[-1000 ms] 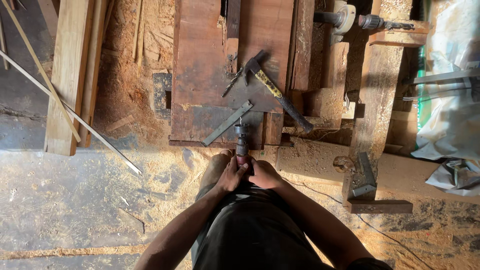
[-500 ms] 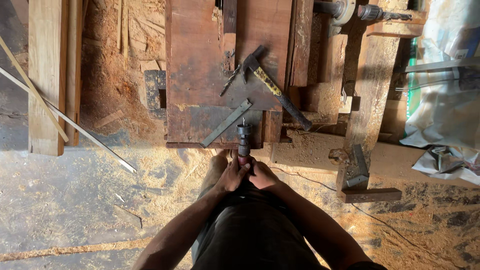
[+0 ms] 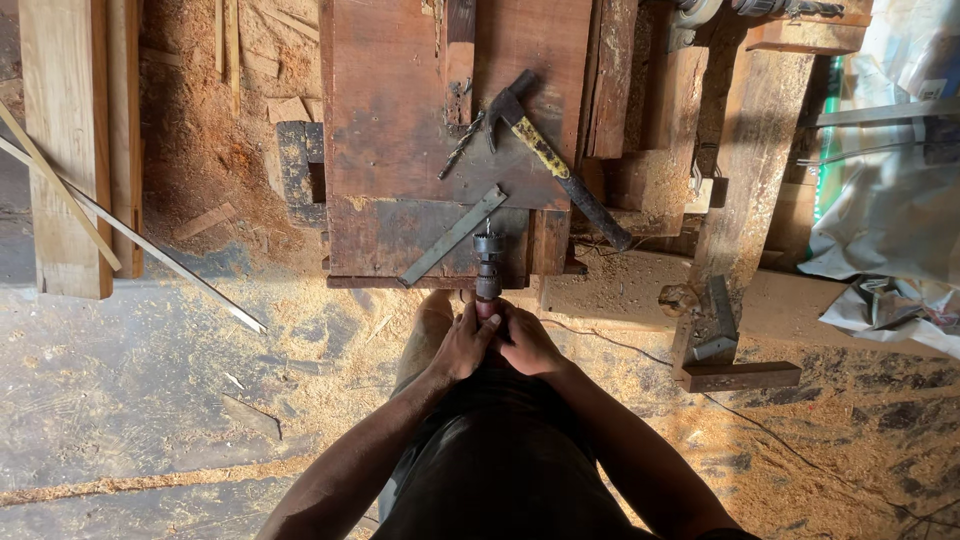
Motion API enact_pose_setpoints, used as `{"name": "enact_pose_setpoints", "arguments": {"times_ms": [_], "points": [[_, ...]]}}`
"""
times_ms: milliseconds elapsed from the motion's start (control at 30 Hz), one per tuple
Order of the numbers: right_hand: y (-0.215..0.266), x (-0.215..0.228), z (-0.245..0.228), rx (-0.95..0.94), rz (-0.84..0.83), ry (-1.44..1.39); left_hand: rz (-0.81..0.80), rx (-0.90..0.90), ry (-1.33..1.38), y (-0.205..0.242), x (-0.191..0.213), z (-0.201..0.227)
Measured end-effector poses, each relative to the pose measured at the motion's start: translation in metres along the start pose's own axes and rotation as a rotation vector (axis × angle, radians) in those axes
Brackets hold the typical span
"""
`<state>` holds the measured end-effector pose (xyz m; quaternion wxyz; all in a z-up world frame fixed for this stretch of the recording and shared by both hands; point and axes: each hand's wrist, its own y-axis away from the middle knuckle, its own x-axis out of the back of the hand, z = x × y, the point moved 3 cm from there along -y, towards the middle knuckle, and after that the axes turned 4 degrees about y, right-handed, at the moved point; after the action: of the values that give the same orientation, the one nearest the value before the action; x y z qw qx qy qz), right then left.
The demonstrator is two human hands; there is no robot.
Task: The person adjusts a hole saw bit on a corded drill, then uses a hammer to tap the bit while holding it against a metal plate. The person repeats the tapping action several times before moving the drill to another area.
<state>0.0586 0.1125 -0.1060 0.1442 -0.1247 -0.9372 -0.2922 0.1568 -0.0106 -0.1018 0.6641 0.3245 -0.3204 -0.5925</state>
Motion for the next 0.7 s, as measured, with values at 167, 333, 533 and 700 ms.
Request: {"name": "enact_pose_setpoints", "arguments": {"times_ms": [167,333,533,700], "points": [[-0.003,-0.016,0.018,-0.013,-0.026,-0.181,0.067,-0.052,-0.01,0.0,0.003,0.0],[-0.002,-0.03,0.037,0.034,0.038,-0.202,0.109,-0.089,0.02,0.003,0.001,-0.004],[0.001,-0.033,0.042,-0.014,-0.033,-0.251,0.091,-0.115,0.015,0.0,0.003,-0.013],[-0.008,-0.029,0.037,0.018,-0.081,-0.137,0.055,-0.132,0.023,0.001,0.01,-0.003]]}}
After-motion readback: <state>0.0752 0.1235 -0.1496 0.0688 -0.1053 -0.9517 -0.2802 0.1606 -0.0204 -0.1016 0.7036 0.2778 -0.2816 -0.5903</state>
